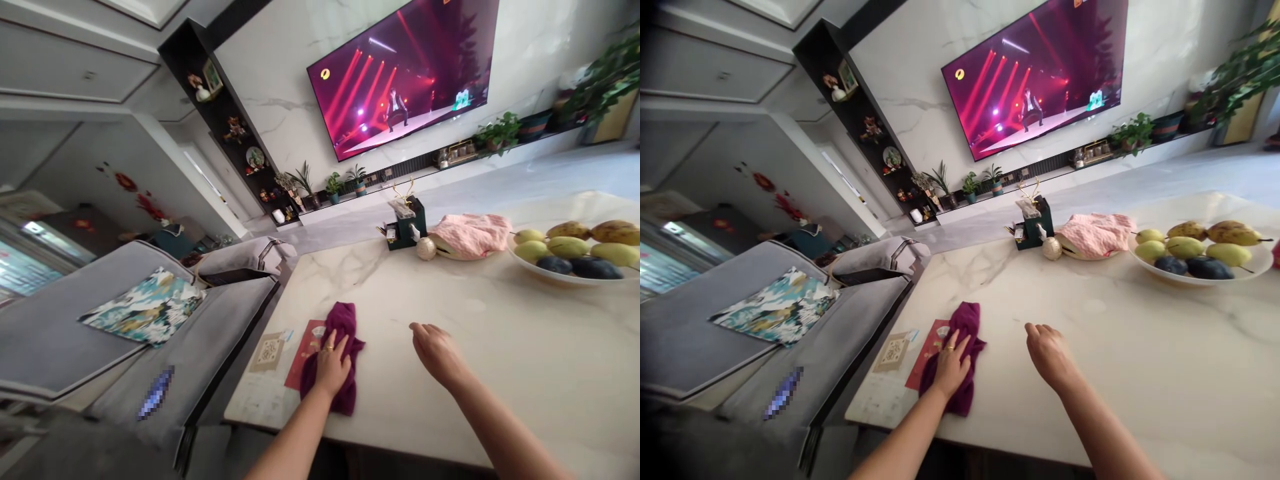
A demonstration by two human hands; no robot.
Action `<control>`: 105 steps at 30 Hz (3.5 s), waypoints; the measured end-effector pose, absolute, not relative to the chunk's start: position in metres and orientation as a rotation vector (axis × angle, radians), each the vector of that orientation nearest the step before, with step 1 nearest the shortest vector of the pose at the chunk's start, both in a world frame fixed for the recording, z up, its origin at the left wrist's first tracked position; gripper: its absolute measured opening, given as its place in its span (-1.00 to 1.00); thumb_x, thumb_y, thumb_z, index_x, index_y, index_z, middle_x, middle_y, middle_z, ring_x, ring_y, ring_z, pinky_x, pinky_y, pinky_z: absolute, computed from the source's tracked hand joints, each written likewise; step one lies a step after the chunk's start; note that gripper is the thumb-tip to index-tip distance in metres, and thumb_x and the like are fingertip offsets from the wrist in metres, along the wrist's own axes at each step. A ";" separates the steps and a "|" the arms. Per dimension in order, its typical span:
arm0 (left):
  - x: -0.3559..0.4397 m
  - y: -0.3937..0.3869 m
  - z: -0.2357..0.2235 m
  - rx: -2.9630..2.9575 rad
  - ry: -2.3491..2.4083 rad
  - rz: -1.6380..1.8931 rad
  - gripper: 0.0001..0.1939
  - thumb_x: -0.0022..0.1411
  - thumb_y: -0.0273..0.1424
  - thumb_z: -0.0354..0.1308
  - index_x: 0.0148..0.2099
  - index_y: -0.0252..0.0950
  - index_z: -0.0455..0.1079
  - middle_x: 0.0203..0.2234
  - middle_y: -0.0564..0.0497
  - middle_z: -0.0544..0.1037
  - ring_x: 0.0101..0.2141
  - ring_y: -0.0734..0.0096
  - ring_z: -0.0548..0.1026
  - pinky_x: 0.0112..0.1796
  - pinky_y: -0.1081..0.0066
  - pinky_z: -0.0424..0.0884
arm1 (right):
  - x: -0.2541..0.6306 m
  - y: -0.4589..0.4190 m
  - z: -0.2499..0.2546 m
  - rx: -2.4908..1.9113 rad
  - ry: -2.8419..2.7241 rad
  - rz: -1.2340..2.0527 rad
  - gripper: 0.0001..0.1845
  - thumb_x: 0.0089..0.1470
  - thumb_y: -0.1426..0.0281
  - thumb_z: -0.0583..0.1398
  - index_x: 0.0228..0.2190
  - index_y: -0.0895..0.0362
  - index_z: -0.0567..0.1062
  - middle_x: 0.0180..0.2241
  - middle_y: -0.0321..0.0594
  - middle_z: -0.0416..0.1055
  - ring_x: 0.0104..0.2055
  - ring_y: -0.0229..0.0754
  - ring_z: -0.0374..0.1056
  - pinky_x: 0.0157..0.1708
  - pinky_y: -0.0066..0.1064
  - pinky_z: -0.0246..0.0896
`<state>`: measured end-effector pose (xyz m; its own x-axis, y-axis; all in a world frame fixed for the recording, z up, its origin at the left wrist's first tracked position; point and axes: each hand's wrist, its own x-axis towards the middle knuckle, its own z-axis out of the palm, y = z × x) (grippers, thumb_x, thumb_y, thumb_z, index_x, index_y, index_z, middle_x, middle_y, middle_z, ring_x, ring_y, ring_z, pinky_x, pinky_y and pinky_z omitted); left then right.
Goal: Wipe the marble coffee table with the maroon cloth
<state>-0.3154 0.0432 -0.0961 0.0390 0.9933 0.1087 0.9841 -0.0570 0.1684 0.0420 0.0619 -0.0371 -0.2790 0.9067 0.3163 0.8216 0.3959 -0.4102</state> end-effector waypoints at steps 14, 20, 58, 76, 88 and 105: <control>-0.269 0.003 -0.083 2.208 1.844 0.132 -0.20 0.34 -0.44 0.25 0.58 0.07 0.41 0.70 -0.08 0.16 0.64 0.03 0.20 0.59 -0.17 0.22 | 0.031 0.060 -0.031 -1.593 -2.251 0.293 -0.58 0.50 0.54 0.02 -0.09 0.14 0.69 -0.22 -0.04 0.71 -0.16 -0.06 0.62 -0.22 -0.33 0.20; -0.365 -0.017 -0.073 2.060 2.130 0.144 -0.24 0.39 -0.55 0.11 0.57 -0.05 0.43 0.68 -0.13 0.22 0.62 0.15 0.23 0.59 -0.01 0.22 | 0.031 0.062 -0.042 -1.584 -2.239 0.286 -0.63 0.48 0.52 0.06 -0.09 0.12 0.68 -0.26 -0.07 0.68 -0.20 -0.06 0.61 -0.24 -0.34 0.19; -0.444 0.139 -0.078 1.814 2.516 0.362 -0.43 0.59 -0.36 0.13 0.55 -0.35 0.38 0.61 -0.34 0.30 0.49 -0.05 0.41 0.50 -0.08 0.34 | 0.043 0.061 -0.049 -1.559 -2.237 0.321 -0.62 0.45 0.47 -0.03 -0.24 0.08 0.56 -0.37 -0.13 0.56 -0.33 -0.13 0.40 -0.29 -0.29 0.03; -0.404 -0.005 -0.093 2.185 2.111 0.237 -0.27 0.42 -0.52 0.12 0.57 -0.04 0.43 0.65 -0.09 0.30 0.59 0.12 0.29 0.57 0.00 0.26 | 0.038 0.057 -0.037 -1.566 -2.239 0.333 -0.71 0.42 0.54 0.07 -0.24 0.09 0.57 -0.36 -0.15 0.57 -0.33 -0.12 0.46 -0.30 -0.32 0.03; -0.517 -0.054 -0.067 1.522 2.718 0.240 -0.37 0.53 -0.41 -0.04 0.51 -0.09 0.50 0.64 -0.15 0.31 0.53 -0.01 0.41 0.52 -0.14 0.37 | 0.041 0.061 -0.042 -1.577 -2.261 0.349 -0.67 0.42 0.53 0.05 -0.24 0.10 0.59 -0.34 -0.12 0.59 -0.31 -0.09 0.48 -0.28 -0.31 0.07; -0.460 -0.046 -0.052 1.000 2.915 0.319 -0.47 0.60 -0.30 0.17 0.52 -0.22 0.41 0.60 -0.31 0.33 0.50 -0.19 0.43 0.44 -0.32 0.46 | 0.052 0.041 -0.022 -1.642 -2.310 0.354 -0.67 0.42 0.59 0.03 -0.20 0.13 0.57 -0.32 -0.13 0.57 -0.31 -0.15 0.38 -0.27 -0.31 -0.08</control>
